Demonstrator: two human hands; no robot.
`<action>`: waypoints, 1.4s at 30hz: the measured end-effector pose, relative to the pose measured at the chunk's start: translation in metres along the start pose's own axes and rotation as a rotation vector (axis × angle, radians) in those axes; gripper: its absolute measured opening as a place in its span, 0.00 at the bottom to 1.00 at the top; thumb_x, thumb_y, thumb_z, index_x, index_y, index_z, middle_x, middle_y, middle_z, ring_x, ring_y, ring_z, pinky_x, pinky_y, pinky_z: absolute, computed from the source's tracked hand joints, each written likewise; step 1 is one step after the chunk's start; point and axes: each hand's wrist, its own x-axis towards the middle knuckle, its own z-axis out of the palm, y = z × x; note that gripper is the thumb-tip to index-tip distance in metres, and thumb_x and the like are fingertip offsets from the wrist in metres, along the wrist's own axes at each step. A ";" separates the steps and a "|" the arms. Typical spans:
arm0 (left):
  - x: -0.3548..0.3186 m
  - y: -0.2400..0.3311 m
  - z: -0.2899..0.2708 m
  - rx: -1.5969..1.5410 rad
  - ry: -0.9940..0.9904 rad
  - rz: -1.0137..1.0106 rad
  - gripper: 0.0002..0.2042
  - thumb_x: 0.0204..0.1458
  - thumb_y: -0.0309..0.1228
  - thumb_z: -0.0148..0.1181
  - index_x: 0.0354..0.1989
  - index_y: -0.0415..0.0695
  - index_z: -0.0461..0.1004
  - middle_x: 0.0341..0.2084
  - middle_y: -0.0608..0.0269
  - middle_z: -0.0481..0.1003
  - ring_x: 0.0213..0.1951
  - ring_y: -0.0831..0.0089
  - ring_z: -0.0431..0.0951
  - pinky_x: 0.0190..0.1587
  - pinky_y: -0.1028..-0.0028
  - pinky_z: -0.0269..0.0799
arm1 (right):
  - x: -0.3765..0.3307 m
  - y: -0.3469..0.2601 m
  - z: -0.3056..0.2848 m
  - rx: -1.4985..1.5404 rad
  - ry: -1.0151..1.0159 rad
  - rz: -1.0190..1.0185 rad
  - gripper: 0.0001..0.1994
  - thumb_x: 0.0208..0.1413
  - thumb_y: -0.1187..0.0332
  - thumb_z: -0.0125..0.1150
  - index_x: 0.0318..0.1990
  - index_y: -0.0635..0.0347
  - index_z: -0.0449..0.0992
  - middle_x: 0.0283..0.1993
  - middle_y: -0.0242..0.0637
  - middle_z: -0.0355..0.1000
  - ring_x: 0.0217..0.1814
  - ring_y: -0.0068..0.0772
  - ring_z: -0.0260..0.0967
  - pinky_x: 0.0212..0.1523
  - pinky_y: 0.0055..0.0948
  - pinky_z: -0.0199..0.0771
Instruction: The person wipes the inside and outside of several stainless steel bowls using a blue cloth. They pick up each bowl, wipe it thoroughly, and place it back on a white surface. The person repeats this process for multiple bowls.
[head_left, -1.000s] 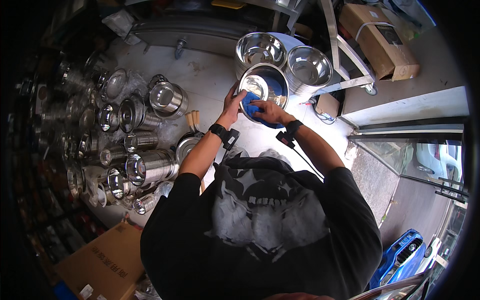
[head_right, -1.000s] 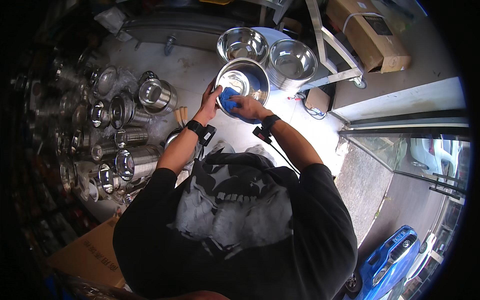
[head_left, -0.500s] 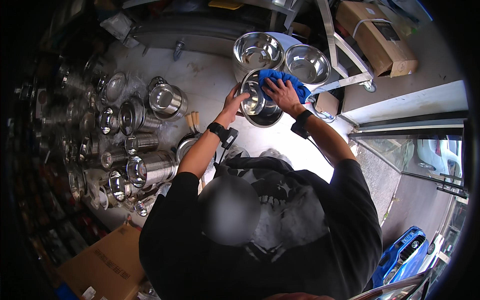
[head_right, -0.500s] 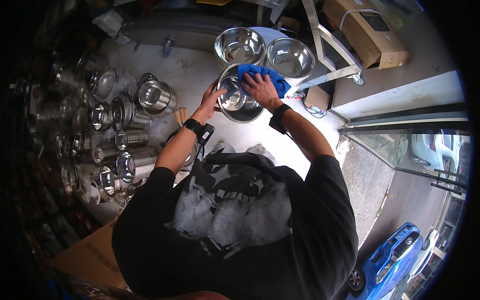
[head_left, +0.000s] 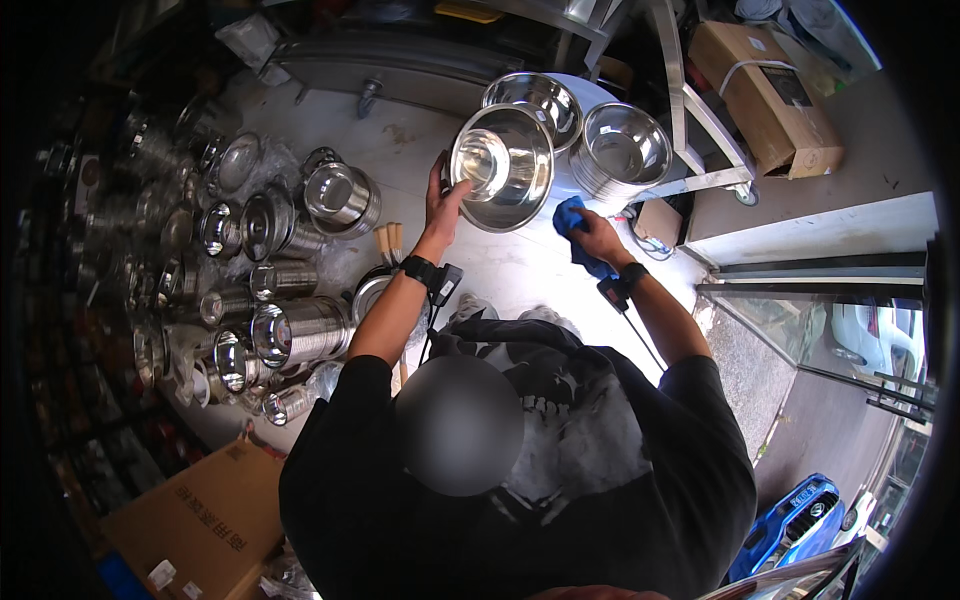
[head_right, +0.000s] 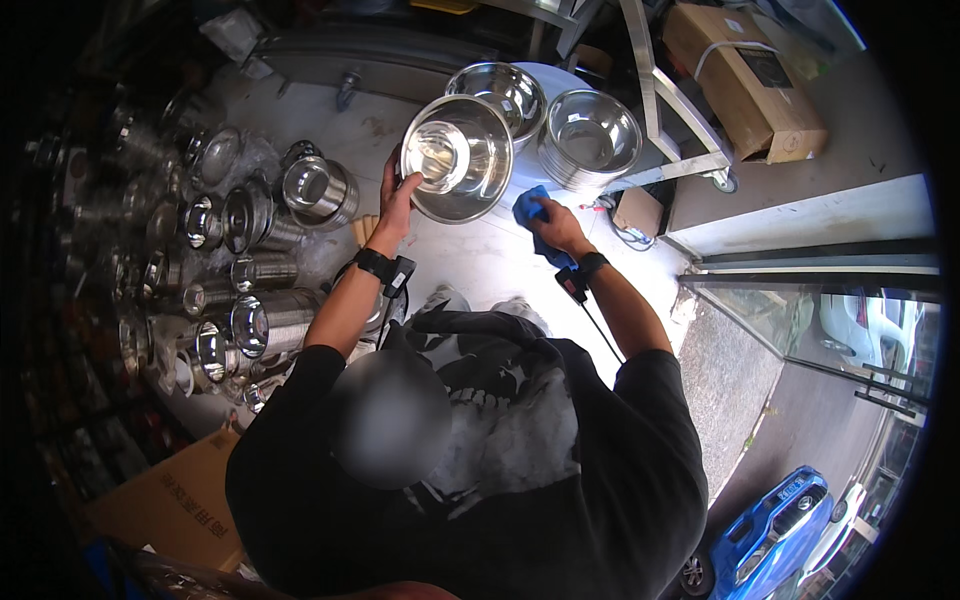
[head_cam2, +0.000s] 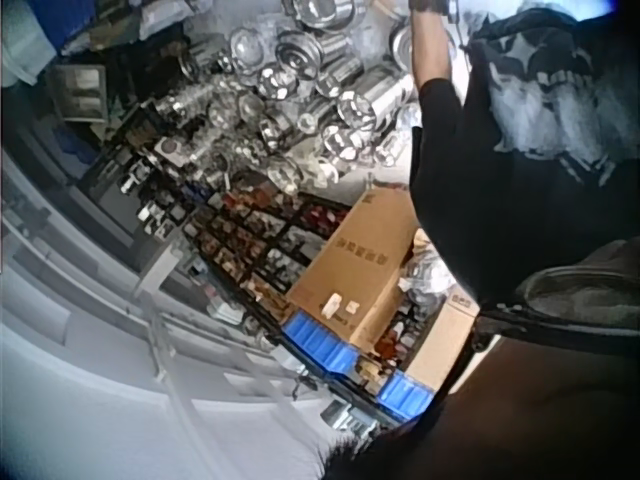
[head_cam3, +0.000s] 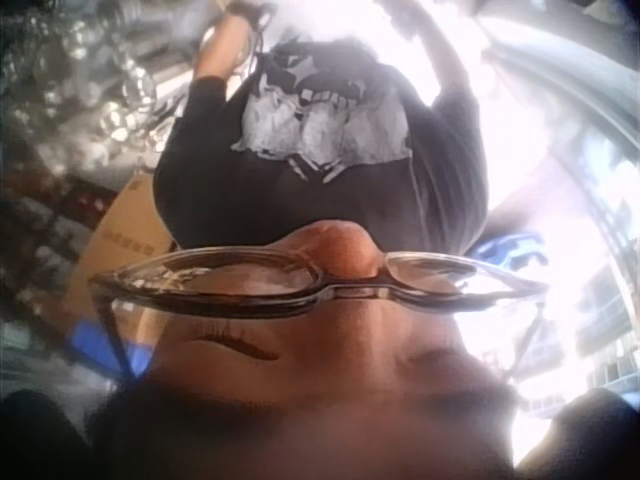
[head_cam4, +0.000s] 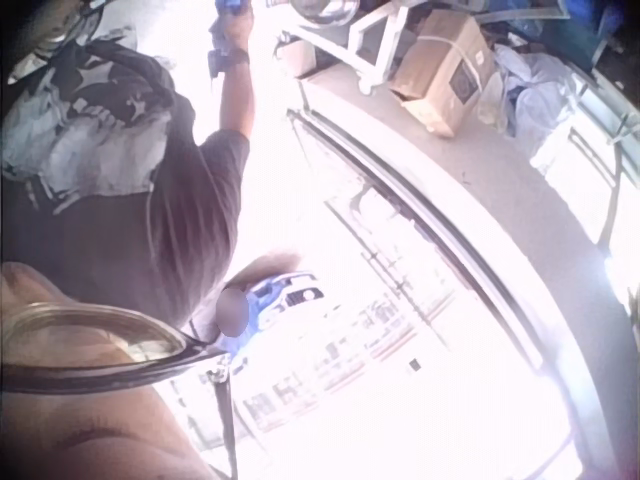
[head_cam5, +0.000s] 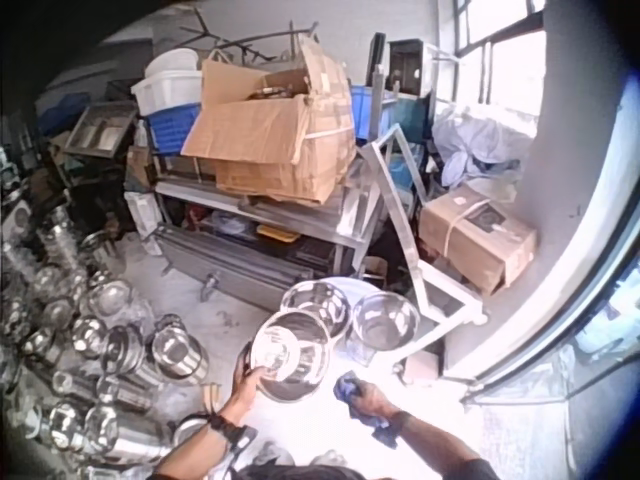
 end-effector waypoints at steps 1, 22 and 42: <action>-0.008 0.012 0.005 -0.094 -0.002 -0.072 0.36 0.55 0.28 0.58 0.73 0.52 0.51 0.63 0.57 0.64 0.61 0.65 0.68 0.58 0.66 0.72 | 0.002 0.003 0.006 0.253 0.098 0.133 0.25 0.58 0.56 0.63 0.61 0.55 0.71 0.50 0.42 0.77 0.49 0.41 0.76 0.55 0.32 0.72; -0.077 0.016 0.016 1.268 -0.778 0.748 0.16 0.39 0.34 0.74 0.38 0.47 0.80 0.54 0.57 0.72 0.66 0.58 0.63 0.73 0.51 0.51 | -0.041 0.004 -0.025 0.871 0.083 0.482 0.20 0.45 0.74 0.64 0.48 0.69 0.75 0.39 0.41 0.77 0.37 0.32 0.75 0.42 0.30 0.77; -0.071 -0.112 0.011 0.586 0.133 -0.246 0.37 0.65 0.58 0.30 0.42 0.37 0.80 0.39 0.40 0.80 0.46 0.44 0.79 0.49 0.57 0.71 | -0.076 -0.149 0.045 -0.260 0.351 -0.468 0.34 0.40 0.67 0.70 0.61 0.45 0.70 0.69 0.46 0.58 0.63 0.57 0.60 0.63 0.50 0.62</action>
